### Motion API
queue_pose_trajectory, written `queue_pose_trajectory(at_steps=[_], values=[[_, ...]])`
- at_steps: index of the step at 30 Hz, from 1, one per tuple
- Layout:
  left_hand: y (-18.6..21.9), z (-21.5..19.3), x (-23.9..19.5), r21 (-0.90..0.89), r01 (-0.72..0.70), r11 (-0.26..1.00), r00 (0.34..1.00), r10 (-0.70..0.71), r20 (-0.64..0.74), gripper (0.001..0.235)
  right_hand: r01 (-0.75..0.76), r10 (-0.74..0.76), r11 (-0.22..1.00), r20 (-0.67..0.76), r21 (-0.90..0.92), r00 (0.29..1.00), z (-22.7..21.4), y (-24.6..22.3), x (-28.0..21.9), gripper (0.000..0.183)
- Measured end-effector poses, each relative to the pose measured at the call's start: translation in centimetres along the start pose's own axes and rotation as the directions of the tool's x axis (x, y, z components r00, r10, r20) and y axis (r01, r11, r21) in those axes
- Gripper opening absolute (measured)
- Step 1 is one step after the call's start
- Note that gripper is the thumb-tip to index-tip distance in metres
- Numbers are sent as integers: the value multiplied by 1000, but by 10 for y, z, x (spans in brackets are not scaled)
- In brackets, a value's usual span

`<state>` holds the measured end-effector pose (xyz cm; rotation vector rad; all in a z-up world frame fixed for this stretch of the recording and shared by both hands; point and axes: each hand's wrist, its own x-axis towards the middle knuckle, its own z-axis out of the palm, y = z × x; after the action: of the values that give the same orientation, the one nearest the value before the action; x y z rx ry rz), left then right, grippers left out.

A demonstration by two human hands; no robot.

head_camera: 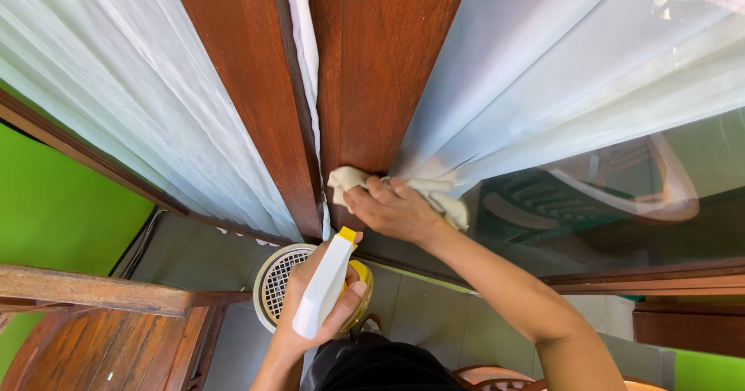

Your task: Clean a glass door using a spray bottle and a cloth.

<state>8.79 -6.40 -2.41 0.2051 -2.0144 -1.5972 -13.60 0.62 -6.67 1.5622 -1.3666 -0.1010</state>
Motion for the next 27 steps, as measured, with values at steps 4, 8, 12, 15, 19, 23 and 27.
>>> queue_pose_trajectory(at_steps=[4,8,12,15,19,23,27], values=[[2,-3,0,9,1,1000,1000,-1,1,54,-77,73,995,-70,-56,995,-13,42,22,31],[6,1,1,-13,11,1000,1000,-11,-3,54,-301,277,950,-221,-83,935,-35,73,64,26],[7,6,5,-22,-5,1000,1000,5,13,54,-211,208,977,-83,-31,975,-36,49,66,27],[2,6,4,-19,-25,1000,999,25,25,54,-162,161,987,-51,-22,986,-17,19,35,23],[4,1,2,39,-28,999,999,27,38,55,-132,132,987,11,96,991,-7,1,-21,25],[2,0,-1,-4,54,999,999,-54,11,57,-231,231,973,24,-15,973,-7,18,-53,26],[7,3,4,27,6,1000,999,-7,39,57,-459,447,887,-153,-55,881,-57,64,-1,25]])
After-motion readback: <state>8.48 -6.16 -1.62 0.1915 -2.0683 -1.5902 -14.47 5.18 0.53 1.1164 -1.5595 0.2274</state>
